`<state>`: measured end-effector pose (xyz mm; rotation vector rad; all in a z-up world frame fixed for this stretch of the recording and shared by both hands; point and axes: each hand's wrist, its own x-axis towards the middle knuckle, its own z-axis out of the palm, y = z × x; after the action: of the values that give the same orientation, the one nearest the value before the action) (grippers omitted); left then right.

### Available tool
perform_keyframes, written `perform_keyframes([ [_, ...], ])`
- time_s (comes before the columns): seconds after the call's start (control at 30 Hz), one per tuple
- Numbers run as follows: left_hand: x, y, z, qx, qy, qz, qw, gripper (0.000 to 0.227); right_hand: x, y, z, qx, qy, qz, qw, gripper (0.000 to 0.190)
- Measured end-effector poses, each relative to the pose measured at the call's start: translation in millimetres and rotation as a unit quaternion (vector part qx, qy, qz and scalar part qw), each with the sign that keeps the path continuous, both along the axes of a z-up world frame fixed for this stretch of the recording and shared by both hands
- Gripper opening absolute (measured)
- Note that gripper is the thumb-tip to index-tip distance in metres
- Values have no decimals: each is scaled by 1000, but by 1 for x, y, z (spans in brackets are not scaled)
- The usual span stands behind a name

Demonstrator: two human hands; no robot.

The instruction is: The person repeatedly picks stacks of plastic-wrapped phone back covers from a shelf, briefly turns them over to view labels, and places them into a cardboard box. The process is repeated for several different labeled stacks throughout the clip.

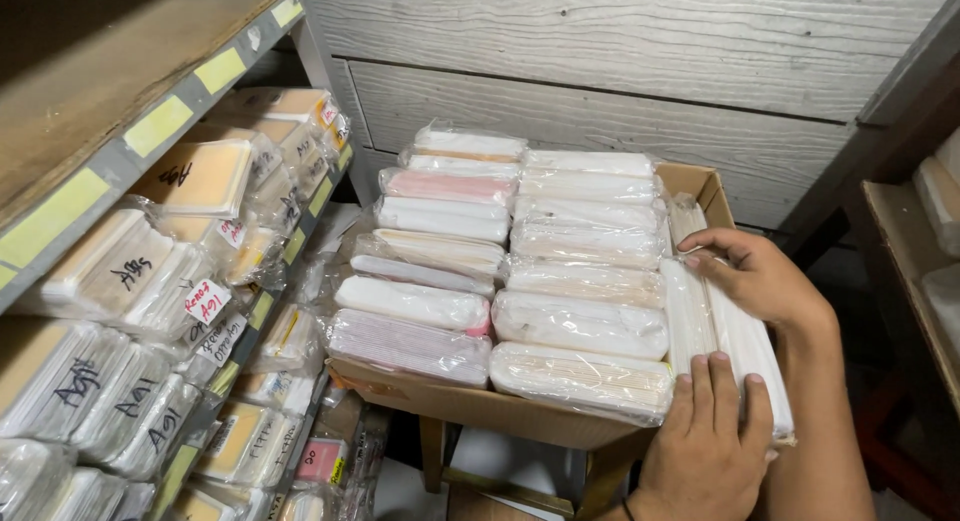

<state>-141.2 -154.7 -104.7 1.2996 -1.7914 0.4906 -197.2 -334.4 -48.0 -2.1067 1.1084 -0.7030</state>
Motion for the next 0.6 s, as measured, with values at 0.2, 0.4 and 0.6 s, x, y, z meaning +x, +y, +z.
perform_keyframes([
  [0.2,-1,2,0,-2,17,11,1000,34,-4,-5,-2,6,5,22,1000,19],
  [0.4,-2,5,-1,8,21,7,1000,36,-6,-7,-6,6,-18,32,999,18],
  [0.6,-3,7,-2,18,19,6,1000,40,-9,-4,-15,4,-81,29,996,22],
])
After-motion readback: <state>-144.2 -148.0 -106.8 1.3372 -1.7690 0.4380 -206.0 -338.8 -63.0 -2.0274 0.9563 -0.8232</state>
